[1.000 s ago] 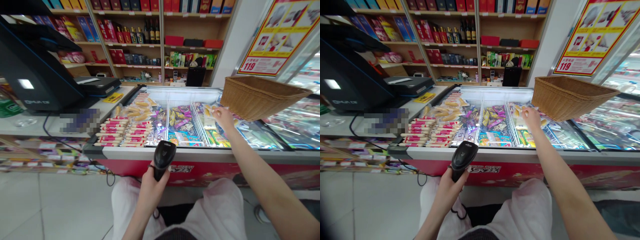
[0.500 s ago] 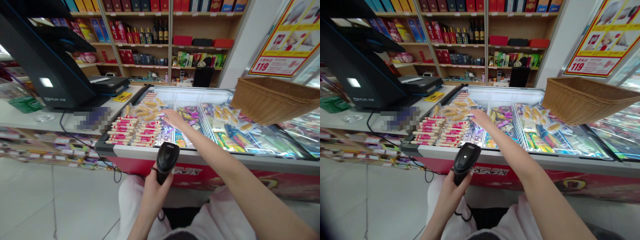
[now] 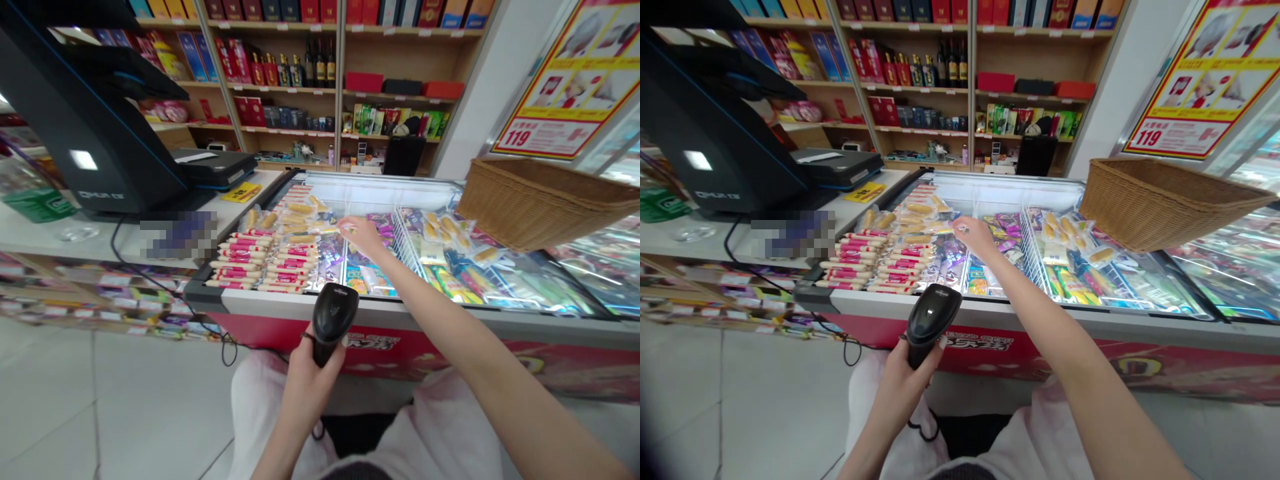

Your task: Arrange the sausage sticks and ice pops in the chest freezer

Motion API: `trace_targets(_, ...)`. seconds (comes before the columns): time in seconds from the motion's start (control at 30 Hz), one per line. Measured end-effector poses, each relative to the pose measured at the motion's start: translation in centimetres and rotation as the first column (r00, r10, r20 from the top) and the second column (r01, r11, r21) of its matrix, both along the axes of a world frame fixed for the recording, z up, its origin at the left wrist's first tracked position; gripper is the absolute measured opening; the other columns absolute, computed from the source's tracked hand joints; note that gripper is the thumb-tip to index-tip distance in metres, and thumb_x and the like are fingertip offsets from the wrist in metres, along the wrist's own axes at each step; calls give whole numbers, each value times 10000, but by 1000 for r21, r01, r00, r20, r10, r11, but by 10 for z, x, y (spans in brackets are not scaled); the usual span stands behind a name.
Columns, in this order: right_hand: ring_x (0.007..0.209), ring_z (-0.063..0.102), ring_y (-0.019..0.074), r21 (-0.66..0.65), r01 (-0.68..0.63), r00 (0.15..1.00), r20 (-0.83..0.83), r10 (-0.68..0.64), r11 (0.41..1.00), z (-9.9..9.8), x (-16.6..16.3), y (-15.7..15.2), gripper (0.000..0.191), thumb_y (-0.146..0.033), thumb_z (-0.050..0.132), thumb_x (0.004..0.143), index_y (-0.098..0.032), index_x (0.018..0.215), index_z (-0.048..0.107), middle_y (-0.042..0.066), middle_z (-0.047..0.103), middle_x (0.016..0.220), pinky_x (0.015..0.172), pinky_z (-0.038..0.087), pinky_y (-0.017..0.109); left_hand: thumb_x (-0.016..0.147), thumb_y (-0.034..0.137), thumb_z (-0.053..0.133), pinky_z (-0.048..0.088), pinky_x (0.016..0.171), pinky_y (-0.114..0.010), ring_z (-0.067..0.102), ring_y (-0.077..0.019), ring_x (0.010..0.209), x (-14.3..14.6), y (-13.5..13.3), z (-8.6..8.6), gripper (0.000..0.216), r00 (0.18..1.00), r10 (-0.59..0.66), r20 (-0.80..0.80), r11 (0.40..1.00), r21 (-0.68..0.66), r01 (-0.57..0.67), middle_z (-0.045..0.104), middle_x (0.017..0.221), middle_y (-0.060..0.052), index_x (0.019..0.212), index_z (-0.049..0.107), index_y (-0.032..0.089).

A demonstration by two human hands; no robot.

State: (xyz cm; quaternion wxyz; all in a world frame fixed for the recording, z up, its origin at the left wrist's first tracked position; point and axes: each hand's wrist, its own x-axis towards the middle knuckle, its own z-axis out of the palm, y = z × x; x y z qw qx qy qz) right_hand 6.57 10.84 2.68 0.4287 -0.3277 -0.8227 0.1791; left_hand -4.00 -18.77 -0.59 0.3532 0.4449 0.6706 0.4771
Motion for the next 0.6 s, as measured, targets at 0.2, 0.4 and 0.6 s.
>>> trace_targets(0.2,954,715,229,-262,-166,916,-397,50,951,-5,47,-8,247,-419,742,749,-231,858,626,36,756,962,927,544,406,797,524,691,501,553,-298,654,-231,563,6,1,0,469,1000,26,7,1000,14,-26,658,579,-20,1069,690,142)
trace_targets(0.4,849,691,218,-368,-168,862,-504,-45,915,-8,66,-23,365,-502,794,713,-223,907,662,30,707,897,806,585,386,804,533,685,492,542,-296,639,-225,538,18,4,4,479,1000,20,5,1000,10,-20,639,556,-8,1082,682,142)
trace_targets(0.6,780,693,216,-410,-193,820,-566,-82,891,-6,66,-30,493,-622,813,664,-217,916,690,46,740,902,686,593,346,796,547,689,511,565,-307,659,-238,569,21,7,5,468,999,33,4,999,12,-33,639,551,-8,1042,682,149)
